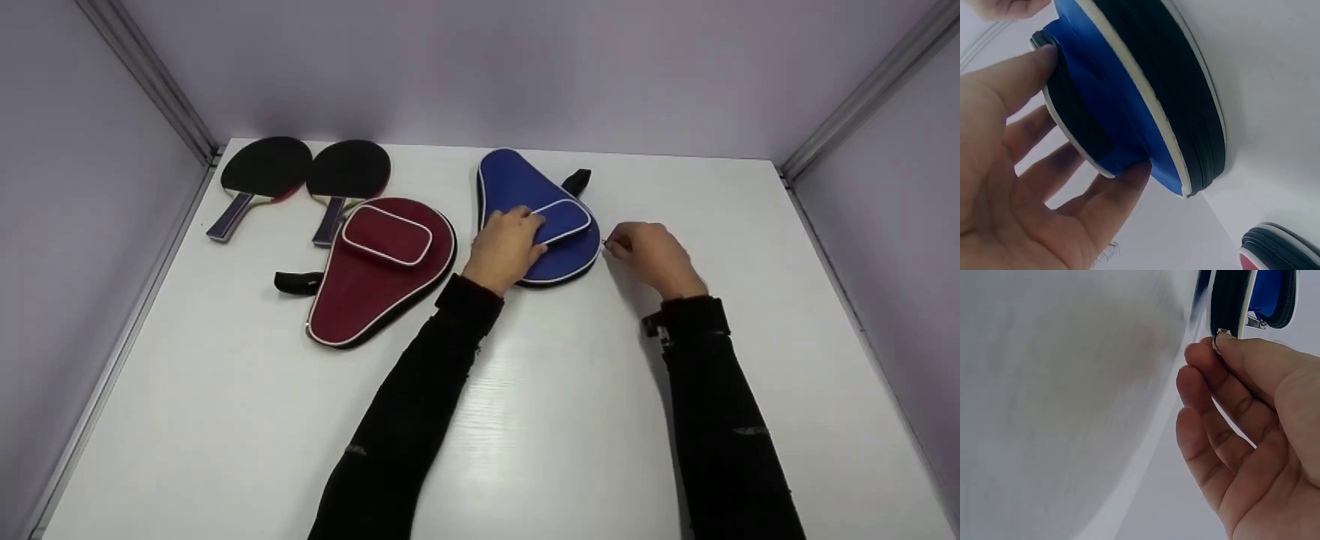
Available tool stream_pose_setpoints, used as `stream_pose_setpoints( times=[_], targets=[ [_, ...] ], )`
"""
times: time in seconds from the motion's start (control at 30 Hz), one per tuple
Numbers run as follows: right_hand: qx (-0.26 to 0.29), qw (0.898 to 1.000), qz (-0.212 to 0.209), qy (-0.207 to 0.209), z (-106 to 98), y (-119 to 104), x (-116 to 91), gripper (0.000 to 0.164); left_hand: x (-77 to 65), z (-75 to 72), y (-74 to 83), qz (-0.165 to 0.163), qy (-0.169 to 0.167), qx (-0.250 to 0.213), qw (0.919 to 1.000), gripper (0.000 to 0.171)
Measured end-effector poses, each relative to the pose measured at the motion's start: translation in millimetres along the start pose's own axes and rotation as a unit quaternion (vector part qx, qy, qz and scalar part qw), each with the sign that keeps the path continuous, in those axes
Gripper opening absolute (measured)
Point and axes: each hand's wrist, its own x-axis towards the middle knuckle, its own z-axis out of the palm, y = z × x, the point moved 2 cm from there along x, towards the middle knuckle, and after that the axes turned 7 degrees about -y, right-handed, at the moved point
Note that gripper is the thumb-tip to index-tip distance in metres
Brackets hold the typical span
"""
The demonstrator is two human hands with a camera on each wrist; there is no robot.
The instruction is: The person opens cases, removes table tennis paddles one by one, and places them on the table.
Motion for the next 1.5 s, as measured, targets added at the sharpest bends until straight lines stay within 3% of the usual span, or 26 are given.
stream_pose_setpoints(
  times=[0.27,0.47,0.77,0.83,0.9,1.07,1.1,1.17,1.5],
  targets=[
    [-0.016,0.999,-0.03,-0.005,4,-13,1,0.021,1.8,-2.1,-5.3,-0.036,0.026,-0.002,0.999,0.05],
    [-0.019,0.998,-0.047,-0.032,6,-22,-2,0.019,3.1,-2.9,-10.8,-0.035,0.028,-0.011,0.9989,0.05],
    [-0.027,0.995,-0.06,-0.072,7,-35,-5,0.013,29.7,28.3,-38.4,-0.023,0.05,-0.01,0.9984,0.053],
    [-0.032,0.994,-0.063,-0.079,7,-39,-6,0.013,22.1,18.9,-32.0,-0.018,0.041,-0.016,0.9989,0.053],
    [-0.038,0.993,-0.065,-0.086,9,-45,-7,0.013,25.4,22.8,-35.0,-0.014,0.044,-0.014,0.9988,0.053],
    [-0.052,0.99,-0.081,-0.102,13,-58,-8,0.013,15.4,11.1,-26.4,-0.016,0.034,-0.009,0.9993,0.052],
    [-0.054,0.989,-0.086,-0.104,13,-60,-8,0.014,7.2,1.8,-20.0,-0.018,0.028,-0.011,0.9994,0.052],
    [-0.056,0.989,-0.095,-0.104,14,-62,-8,0.014,2.5,-3.1,-16.4,-0.022,0.021,-0.007,0.9995,0.052],
    [-0.02,0.992,-0.064,-0.104,-4,-38,-14,0.015,-2.9,-4.6,-5.2,-0.001,-0.017,0.002,0.9998,0.064]
  ],
)
